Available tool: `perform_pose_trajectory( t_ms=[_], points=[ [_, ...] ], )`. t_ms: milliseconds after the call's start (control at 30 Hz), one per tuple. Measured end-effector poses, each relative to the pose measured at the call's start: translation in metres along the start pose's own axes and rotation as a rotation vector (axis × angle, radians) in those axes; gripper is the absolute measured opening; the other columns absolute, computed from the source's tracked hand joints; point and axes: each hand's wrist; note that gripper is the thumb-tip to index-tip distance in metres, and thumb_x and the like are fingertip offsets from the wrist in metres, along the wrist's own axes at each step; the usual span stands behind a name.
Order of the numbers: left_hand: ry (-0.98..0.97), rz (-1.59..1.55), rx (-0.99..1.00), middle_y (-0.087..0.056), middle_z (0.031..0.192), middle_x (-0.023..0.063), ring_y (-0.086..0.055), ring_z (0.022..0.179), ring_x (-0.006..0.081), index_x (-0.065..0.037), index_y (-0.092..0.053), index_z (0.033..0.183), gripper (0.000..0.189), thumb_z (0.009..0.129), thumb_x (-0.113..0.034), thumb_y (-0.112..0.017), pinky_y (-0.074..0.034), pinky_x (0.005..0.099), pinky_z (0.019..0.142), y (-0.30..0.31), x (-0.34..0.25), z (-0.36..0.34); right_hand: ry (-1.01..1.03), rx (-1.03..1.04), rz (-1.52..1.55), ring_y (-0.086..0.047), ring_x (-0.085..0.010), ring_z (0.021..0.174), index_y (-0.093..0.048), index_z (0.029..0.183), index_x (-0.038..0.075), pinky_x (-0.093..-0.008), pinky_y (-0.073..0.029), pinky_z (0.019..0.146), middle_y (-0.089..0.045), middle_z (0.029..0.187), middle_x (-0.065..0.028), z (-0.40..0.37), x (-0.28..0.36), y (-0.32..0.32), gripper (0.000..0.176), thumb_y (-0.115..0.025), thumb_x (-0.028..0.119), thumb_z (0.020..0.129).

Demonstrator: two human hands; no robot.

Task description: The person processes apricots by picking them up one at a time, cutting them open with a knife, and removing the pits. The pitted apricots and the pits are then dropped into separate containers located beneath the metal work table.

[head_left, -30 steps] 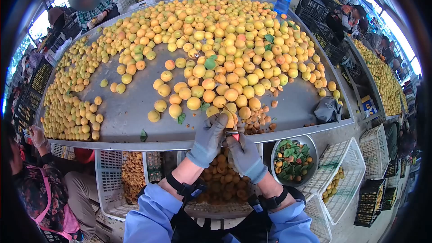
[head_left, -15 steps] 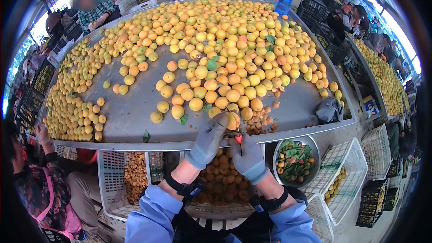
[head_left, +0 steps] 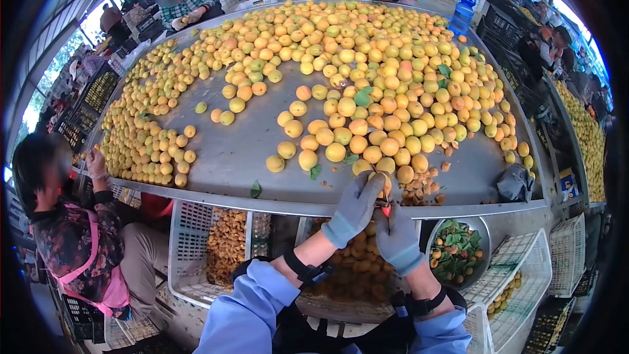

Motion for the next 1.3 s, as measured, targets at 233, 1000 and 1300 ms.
perform_pose_trajectory(
  t_ms=[233,1000,1300],
  points=[
    [0.004,-0.062,-0.186,-0.063,0.094,0.0077,-0.056,0.089,0.0170,0.000,-0.060,0.107,0.034,0.105,-0.032,-0.052,-0.047,0.0318,0.078,0.010,0.003,0.007,0.076,-0.053,-0.110,-0.063,-0.0427,0.064,-0.056,0.096,-0.002,-0.0469,-0.047,0.055,-0.062,0.069,-0.0246,-0.006,0.003,0.001,0.021,-0.063,0.017,0.095],
    [-0.469,0.665,0.278,-0.067,0.105,0.0249,-0.067,0.089,0.0430,0.002,-0.048,0.132,0.045,0.096,-0.021,-0.060,-0.054,0.0472,0.076,0.015,-0.031,-0.011,-0.484,0.132,0.799,-0.049,-0.0070,0.039,-0.062,0.105,0.002,-0.0203,-0.035,0.033,-0.062,0.073,-0.0028,0.013,0.025,0.046,0.039,-0.063,0.040,0.099],
    [-0.376,0.596,0.254,-0.067,0.108,0.0194,-0.068,0.091,0.0397,-0.005,-0.057,0.125,0.043,0.094,-0.032,-0.068,-0.054,0.0449,0.076,0.010,-0.038,-0.008,-0.457,0.043,0.799,-0.048,-0.0058,0.041,-0.062,0.104,0.001,-0.0198,-0.036,0.037,-0.059,0.070,-0.0003,0.013,0.019,0.041,0.035,-0.062,0.036,0.101]
  ],
)
Point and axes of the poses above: each hand's wrist, its own z-axis towards the middle knuckle, its own y-axis out of the back of the hand, x = y × z
